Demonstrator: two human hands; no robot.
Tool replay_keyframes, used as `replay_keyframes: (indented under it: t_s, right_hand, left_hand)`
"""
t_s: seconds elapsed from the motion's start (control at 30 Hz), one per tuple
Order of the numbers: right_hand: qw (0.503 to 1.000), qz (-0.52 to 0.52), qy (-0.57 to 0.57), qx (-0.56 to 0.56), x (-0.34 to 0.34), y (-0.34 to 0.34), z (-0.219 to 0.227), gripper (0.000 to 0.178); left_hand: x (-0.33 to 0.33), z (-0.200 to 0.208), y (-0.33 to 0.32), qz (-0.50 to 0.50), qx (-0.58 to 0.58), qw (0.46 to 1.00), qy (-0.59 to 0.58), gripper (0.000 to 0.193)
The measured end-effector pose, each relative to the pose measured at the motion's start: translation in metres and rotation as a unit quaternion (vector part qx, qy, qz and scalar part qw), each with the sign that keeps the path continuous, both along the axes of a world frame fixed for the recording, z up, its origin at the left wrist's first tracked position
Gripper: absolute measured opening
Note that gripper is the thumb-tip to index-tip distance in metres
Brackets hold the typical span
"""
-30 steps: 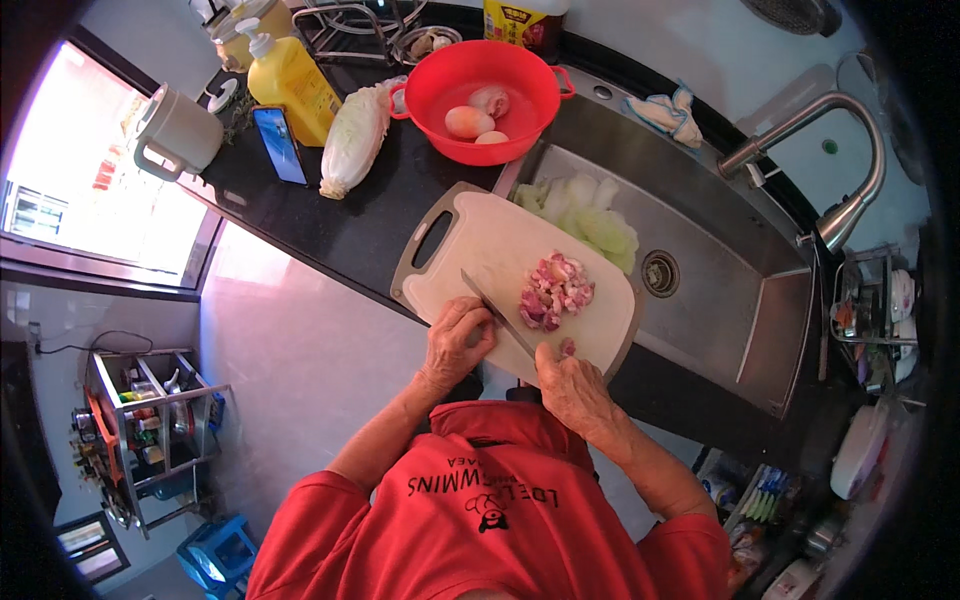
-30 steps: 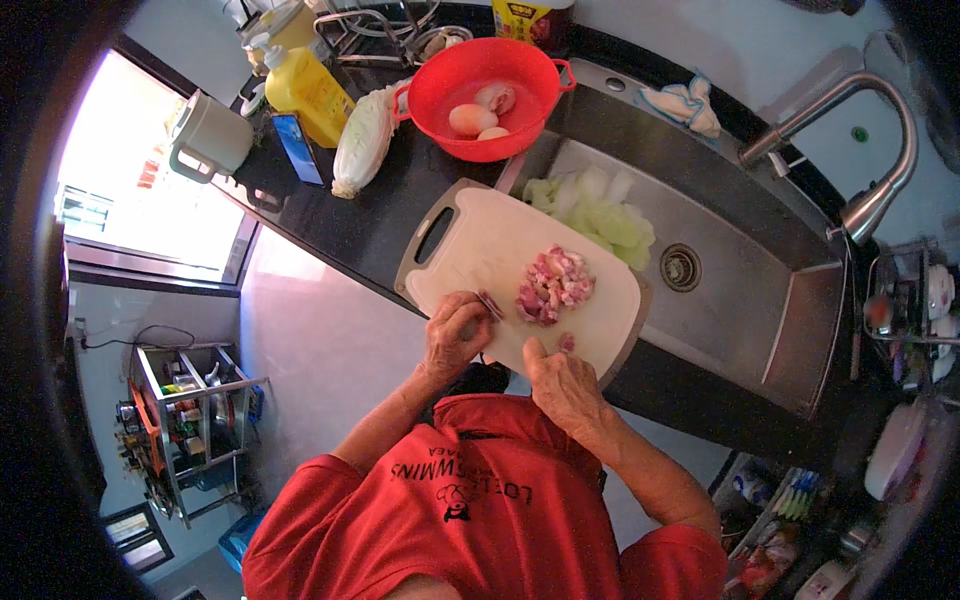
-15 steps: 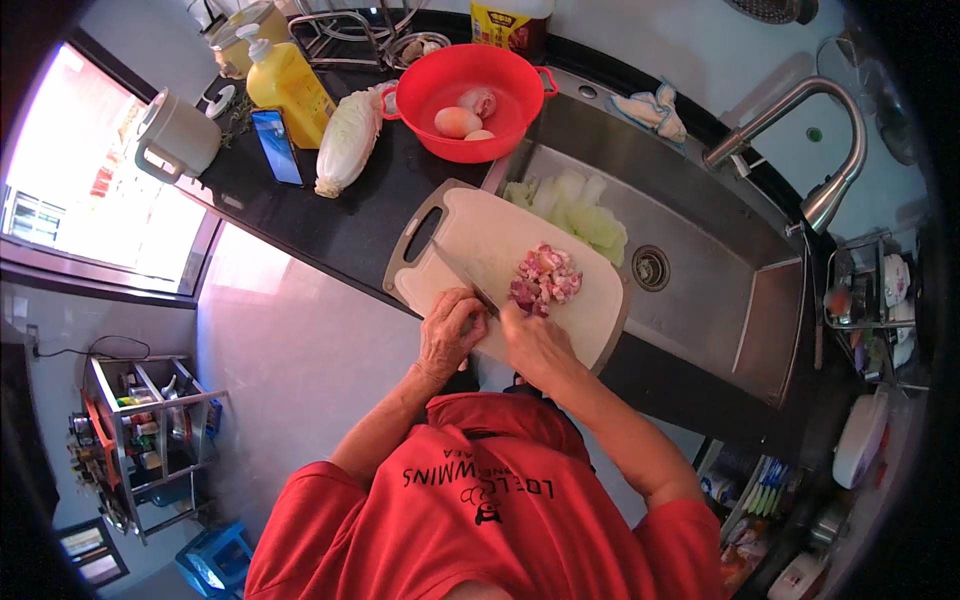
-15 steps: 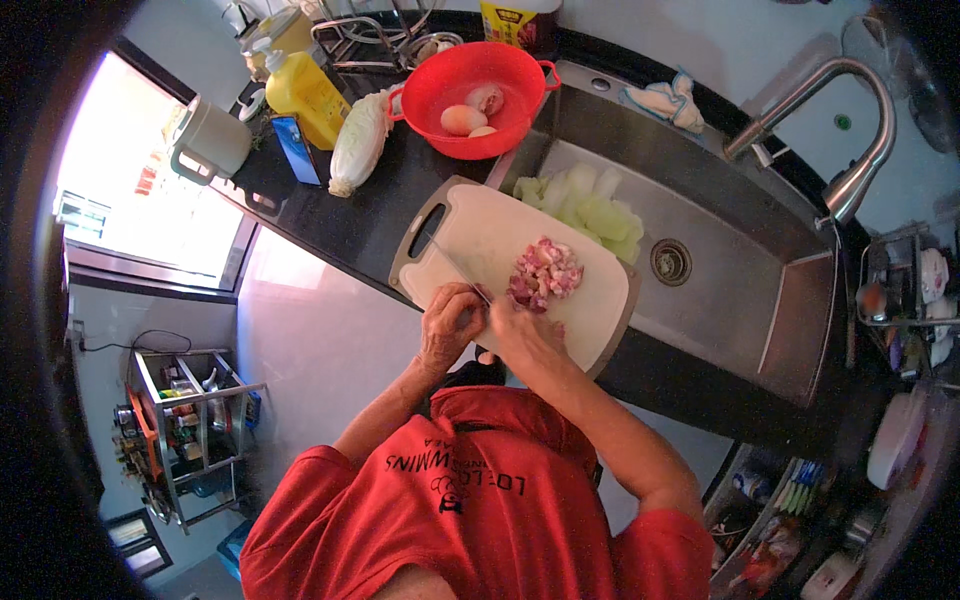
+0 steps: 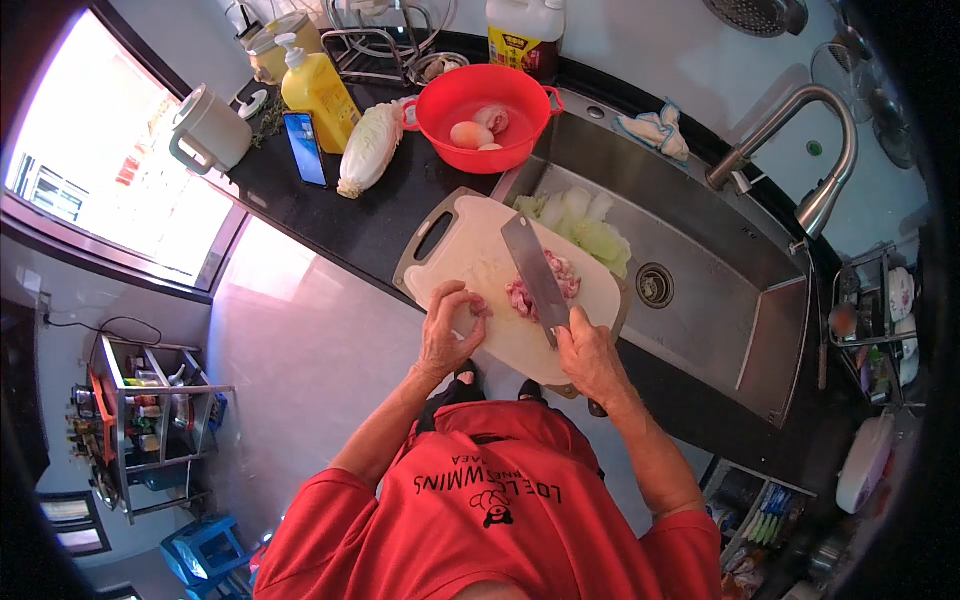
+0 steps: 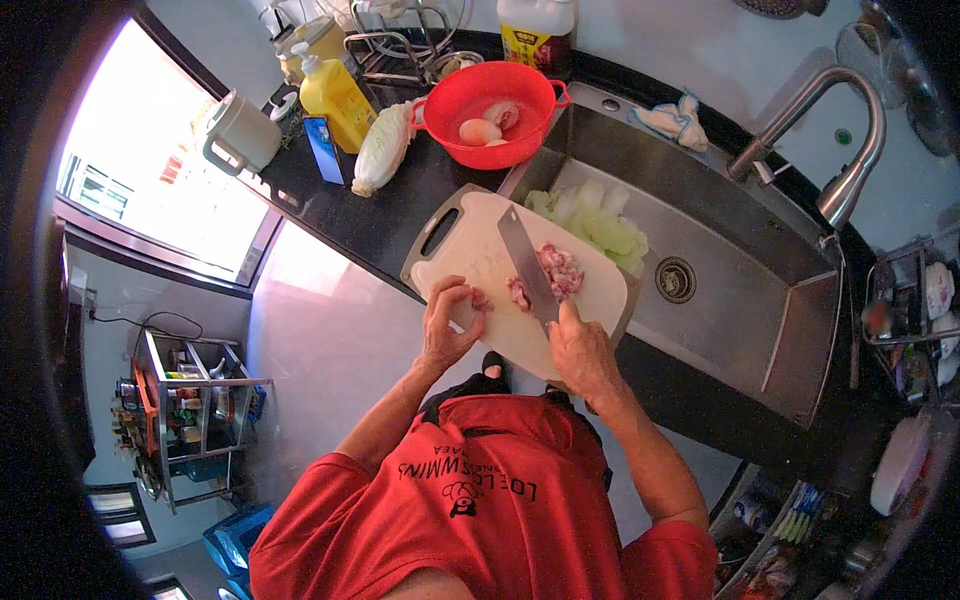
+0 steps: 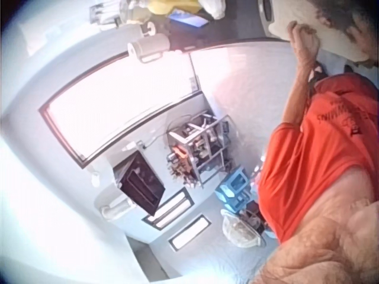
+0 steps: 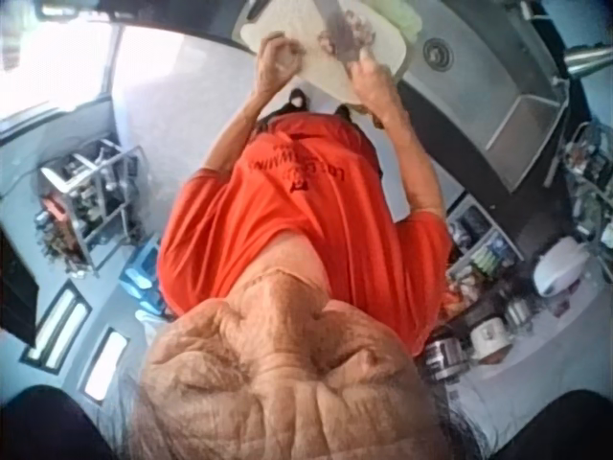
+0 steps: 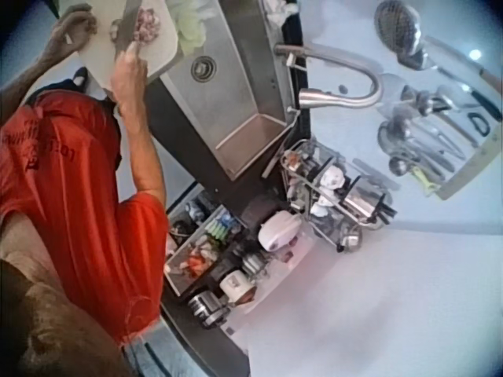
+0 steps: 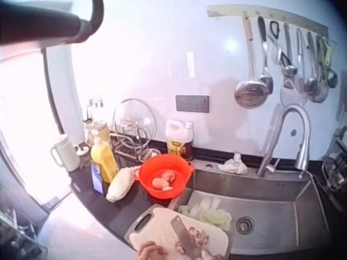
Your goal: The person chops a piece of raw meat into small cubes on a white cutting board using a knife. The person holds the meat with one hand and uses the knife with the other to slice the meat repeatedly. The chopped meat accumulates on the cutting board.
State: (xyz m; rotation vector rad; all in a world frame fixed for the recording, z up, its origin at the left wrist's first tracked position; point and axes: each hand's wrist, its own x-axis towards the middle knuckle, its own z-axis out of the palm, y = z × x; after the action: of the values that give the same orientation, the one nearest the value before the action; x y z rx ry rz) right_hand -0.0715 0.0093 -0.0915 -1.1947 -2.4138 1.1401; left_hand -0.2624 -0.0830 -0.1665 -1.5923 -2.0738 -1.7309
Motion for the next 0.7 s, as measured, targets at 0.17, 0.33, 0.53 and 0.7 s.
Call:
replay_keyframes:
  t_s: [0.17, 0.33, 0.53, 0.7]
  right_hand:
    - [0.987, 0.090, -0.084, 0.107, 0.006, -0.024, -0.011, 0.013]
    - [0.980, 0.120, -0.104, 0.117, 0.003, -0.039, -0.002, 0.007]
    - [0.984, 0.117, -0.085, 0.109, 0.000, -0.041, -0.009, 0.007]
    - [0.986, 0.113, -0.094, 0.078, -0.012, -0.040, -0.014, 0.007]
  left_hand:
    - [-0.009, -0.016, -0.009, -0.073, -0.036, 0.996, 0.032, 0.023]
    - [-0.011, -0.022, -0.005, -0.086, -0.048, 0.995, 0.034, 0.022]
    - [-0.015, -0.020, -0.002, -0.097, -0.049, 0.993, 0.036, 0.021]
    - [-0.020, -0.022, -0.002, -0.111, -0.055, 0.992, 0.036, 0.021]
